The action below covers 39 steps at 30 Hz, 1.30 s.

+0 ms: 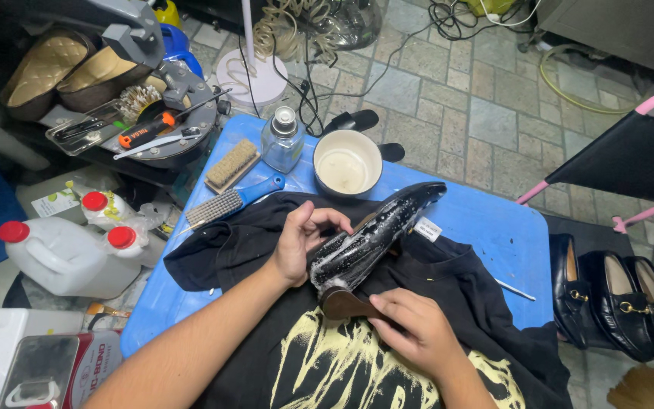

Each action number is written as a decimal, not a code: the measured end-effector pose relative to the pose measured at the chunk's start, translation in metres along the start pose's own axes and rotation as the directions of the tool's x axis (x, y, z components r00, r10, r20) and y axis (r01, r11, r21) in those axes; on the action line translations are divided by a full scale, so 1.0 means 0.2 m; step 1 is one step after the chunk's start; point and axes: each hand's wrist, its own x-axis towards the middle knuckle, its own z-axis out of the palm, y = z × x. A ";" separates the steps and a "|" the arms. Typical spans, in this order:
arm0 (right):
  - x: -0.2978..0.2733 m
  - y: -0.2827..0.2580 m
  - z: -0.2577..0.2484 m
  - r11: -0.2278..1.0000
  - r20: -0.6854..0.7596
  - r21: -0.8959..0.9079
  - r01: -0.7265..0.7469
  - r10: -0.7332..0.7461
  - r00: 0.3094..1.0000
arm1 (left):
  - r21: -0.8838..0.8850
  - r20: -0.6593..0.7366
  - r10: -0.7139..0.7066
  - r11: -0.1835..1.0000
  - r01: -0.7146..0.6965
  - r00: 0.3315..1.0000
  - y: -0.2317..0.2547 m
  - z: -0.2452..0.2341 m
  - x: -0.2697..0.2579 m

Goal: The person scrubs a black loafer with a wooden brush, repeatedly dipping the brush into a small bowl of liquid. The shoe is rotated and repositioned to clean different areas, including the toe, sides, and heel. The person also wipes the shoe with a black cloth.

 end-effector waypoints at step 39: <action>0.96 0.02 -0.20 0.721 0.005 -0.619 -0.312 0.401 0.916 | 0.314 0.219 0.057 0.941 -0.126 0.974 0.07 -0.02 0.04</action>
